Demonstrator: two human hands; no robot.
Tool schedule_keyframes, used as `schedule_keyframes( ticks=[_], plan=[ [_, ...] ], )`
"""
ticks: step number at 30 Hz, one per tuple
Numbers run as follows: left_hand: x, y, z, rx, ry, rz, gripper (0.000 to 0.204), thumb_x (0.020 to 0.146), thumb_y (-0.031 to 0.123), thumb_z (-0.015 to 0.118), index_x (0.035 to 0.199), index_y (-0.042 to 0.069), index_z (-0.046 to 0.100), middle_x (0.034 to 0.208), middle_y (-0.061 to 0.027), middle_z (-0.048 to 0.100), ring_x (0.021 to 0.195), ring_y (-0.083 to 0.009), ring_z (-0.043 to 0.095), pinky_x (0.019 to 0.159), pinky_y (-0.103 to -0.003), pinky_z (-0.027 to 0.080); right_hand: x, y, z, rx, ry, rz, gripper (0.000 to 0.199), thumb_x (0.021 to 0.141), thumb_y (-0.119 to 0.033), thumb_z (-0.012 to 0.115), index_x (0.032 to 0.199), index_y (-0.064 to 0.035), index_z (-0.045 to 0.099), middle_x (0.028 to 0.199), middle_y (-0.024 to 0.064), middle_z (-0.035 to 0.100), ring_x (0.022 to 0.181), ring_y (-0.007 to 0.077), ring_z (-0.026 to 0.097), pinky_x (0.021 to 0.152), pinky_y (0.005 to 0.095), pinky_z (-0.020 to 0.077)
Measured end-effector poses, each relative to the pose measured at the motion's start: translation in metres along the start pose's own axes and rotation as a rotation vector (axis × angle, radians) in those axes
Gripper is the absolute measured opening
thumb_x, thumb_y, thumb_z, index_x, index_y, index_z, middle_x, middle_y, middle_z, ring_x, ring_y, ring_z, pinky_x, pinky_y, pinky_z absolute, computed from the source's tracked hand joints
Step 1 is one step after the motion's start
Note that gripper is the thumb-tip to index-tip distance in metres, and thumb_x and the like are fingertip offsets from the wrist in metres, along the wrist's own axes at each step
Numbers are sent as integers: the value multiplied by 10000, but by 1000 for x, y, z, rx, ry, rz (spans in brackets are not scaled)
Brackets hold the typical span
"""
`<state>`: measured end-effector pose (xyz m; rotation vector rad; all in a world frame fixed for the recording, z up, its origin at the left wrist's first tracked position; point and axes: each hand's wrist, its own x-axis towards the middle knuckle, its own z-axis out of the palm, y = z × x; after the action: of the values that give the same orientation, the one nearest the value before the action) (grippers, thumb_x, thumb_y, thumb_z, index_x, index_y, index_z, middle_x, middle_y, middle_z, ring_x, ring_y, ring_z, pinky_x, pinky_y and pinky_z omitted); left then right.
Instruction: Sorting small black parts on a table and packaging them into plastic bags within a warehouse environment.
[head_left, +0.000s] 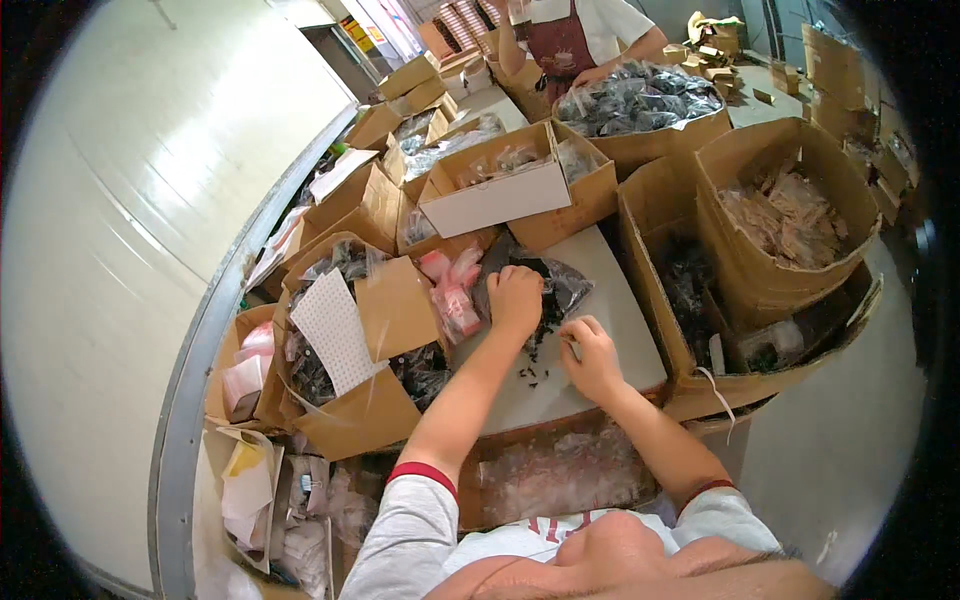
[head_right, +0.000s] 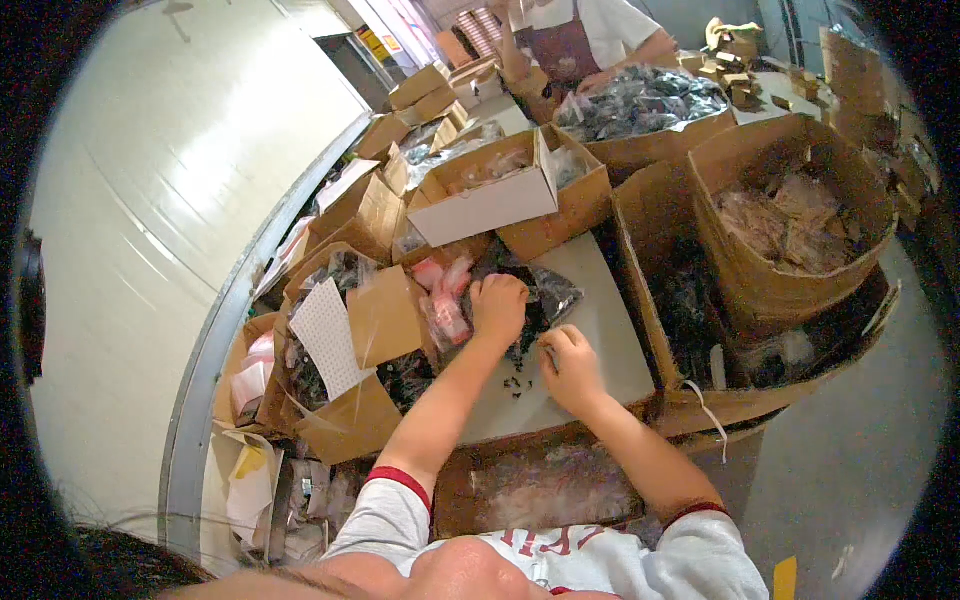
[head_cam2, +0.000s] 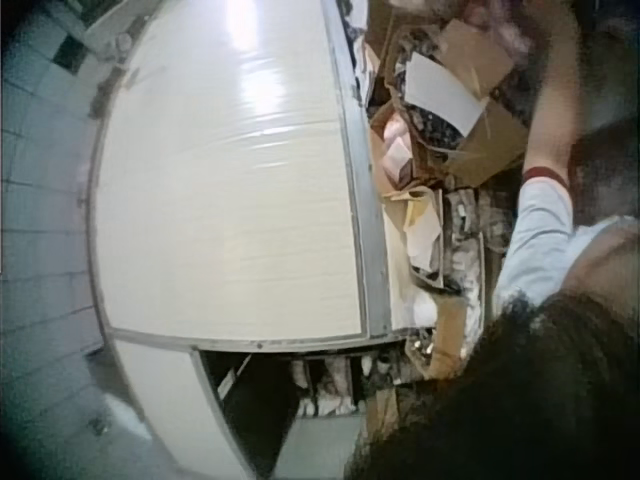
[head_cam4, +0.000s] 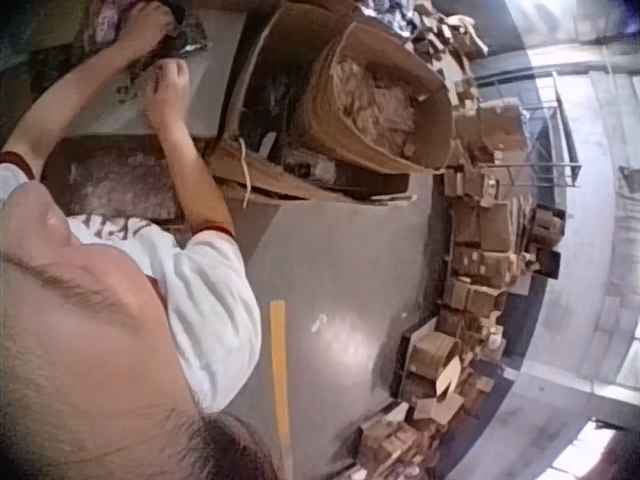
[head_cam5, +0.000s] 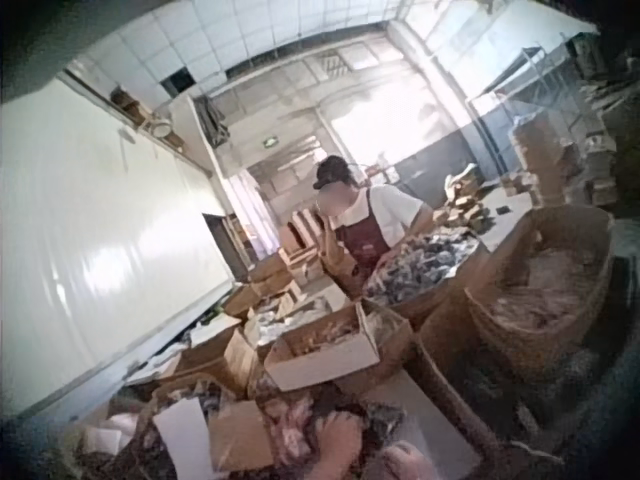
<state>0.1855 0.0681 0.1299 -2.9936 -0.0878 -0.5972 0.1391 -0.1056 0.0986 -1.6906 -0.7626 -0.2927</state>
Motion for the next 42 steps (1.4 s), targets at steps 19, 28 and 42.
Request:
schedule_keyframes(
  ticks=[19, 28, 42],
  plan=[
    [62, -39, -80, -602, 562, 35, 135, 901, 100, 594, 990, 13, 649, 805, -99, 662, 735, -168, 625, 672, -278, 478, 1, 7, -6, -52, -8, -64, 98, 752, -23, 637, 833, -61, 598, 840, 108, 583, 776, 316, 581, 646, 394, 476],
    [135, -77, -74, -59, 630, -44, 425, 913, 348, 529, 1220, 54, 545, 1219, -161, 539, 1180, -341, 441, 993, -449, 337, -7, 1, -2, -133, 12, -87, 111, 747, -69, 642, 842, -69, 583, 862, 104, 566, 779, 304, 569, 652, 396, 477],
    [-148, -14, -26, -259, -444, -74, 917, 857, 461, 586, 1440, -76, 126, 1494, -268, 190, 1405, -410, 145, 1133, -477, 152, 1, 14, 0, -199, -224, -115, 327, 760, 22, 548, 1085, -14, 563, 1150, 164, 564, 1065, 354, 542, 886, 395, 470]
  ],
)
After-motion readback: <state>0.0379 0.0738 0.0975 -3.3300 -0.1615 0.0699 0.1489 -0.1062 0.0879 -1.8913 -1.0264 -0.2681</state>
